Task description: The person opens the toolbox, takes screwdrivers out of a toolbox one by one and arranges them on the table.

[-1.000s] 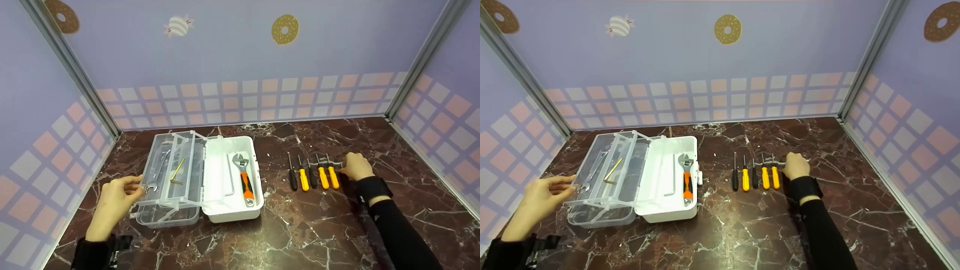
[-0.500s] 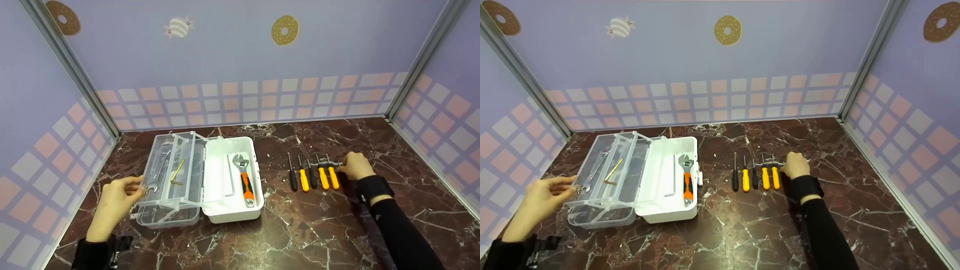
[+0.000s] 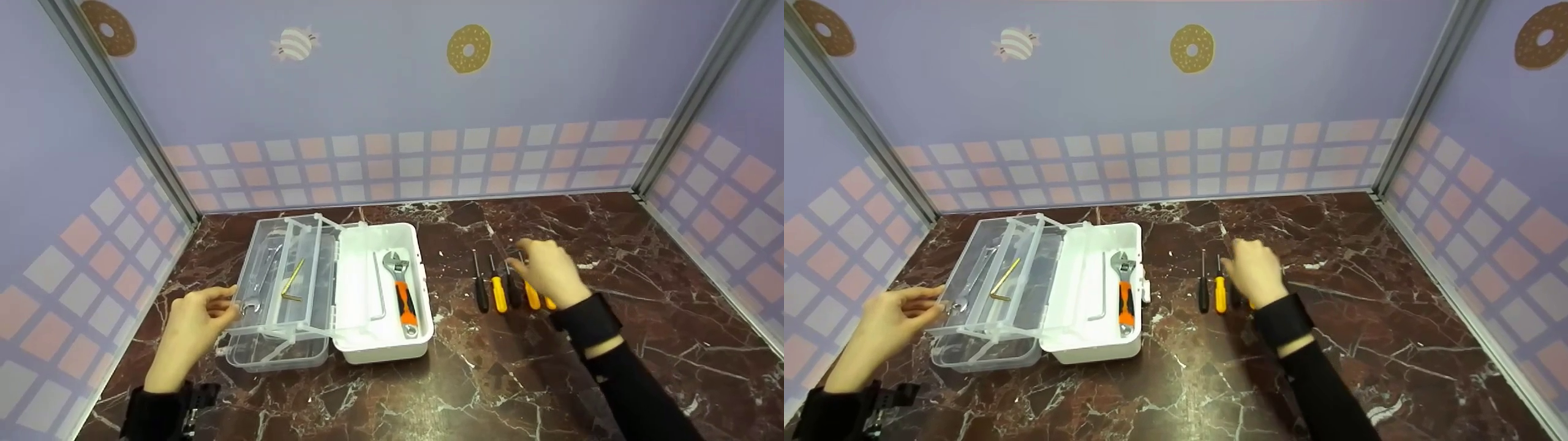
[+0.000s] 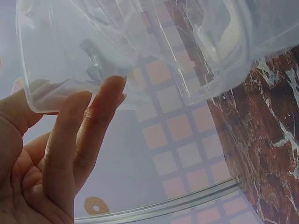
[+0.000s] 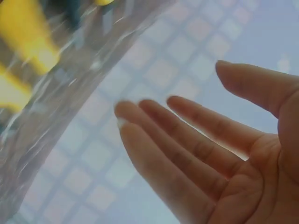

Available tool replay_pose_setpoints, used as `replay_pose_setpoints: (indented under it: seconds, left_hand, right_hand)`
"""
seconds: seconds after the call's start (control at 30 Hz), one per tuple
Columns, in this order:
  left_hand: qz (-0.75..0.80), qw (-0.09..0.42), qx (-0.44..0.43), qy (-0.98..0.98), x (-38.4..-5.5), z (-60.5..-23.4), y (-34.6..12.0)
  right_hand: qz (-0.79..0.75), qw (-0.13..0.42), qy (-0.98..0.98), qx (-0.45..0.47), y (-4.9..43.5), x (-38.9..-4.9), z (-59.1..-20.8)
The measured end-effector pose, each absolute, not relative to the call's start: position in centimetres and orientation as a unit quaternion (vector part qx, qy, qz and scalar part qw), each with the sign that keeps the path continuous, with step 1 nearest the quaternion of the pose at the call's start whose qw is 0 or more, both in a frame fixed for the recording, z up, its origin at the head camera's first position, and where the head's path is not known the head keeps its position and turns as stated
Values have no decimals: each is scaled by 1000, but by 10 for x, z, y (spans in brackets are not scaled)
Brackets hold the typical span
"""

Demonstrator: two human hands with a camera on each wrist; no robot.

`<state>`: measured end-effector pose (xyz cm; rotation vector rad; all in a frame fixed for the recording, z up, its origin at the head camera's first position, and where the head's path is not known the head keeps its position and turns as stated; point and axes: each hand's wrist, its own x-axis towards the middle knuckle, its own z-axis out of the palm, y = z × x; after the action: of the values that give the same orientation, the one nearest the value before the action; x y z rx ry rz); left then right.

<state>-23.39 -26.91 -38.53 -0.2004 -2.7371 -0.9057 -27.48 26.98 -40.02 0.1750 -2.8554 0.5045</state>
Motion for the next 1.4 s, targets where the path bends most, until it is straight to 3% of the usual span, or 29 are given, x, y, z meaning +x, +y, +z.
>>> replay_pose_setpoints:
  seconds: [0.2,0.6,0.8,0.97,1.23,1.4]
  left_hand:
    - [-308,130,-72,-940,-234,-385,-268]
    - [-290,142,-78,-943,-231,-385,-269]
    - [-274,143,-74,-948,-232,-385,-276]
    - [-244,72,-48,-966,-238,-384,-287]
    - [-306,-115,-37,-944,-247,-396,-305]
    - [-389,-162,-54,-906,-254,-408,-309]
  right_hand:
    - [251,127,-954,101,229,-264,-410]
    - [374,18,-913,160,164,-244,-434]
    - [407,-2,-895,180,146,-241,-442]
    - [412,-18,-891,187,146,-240,-448]
    - [408,-36,-890,200,150,-237,-449]
    - [405,-26,-890,209,152,-238,-450]
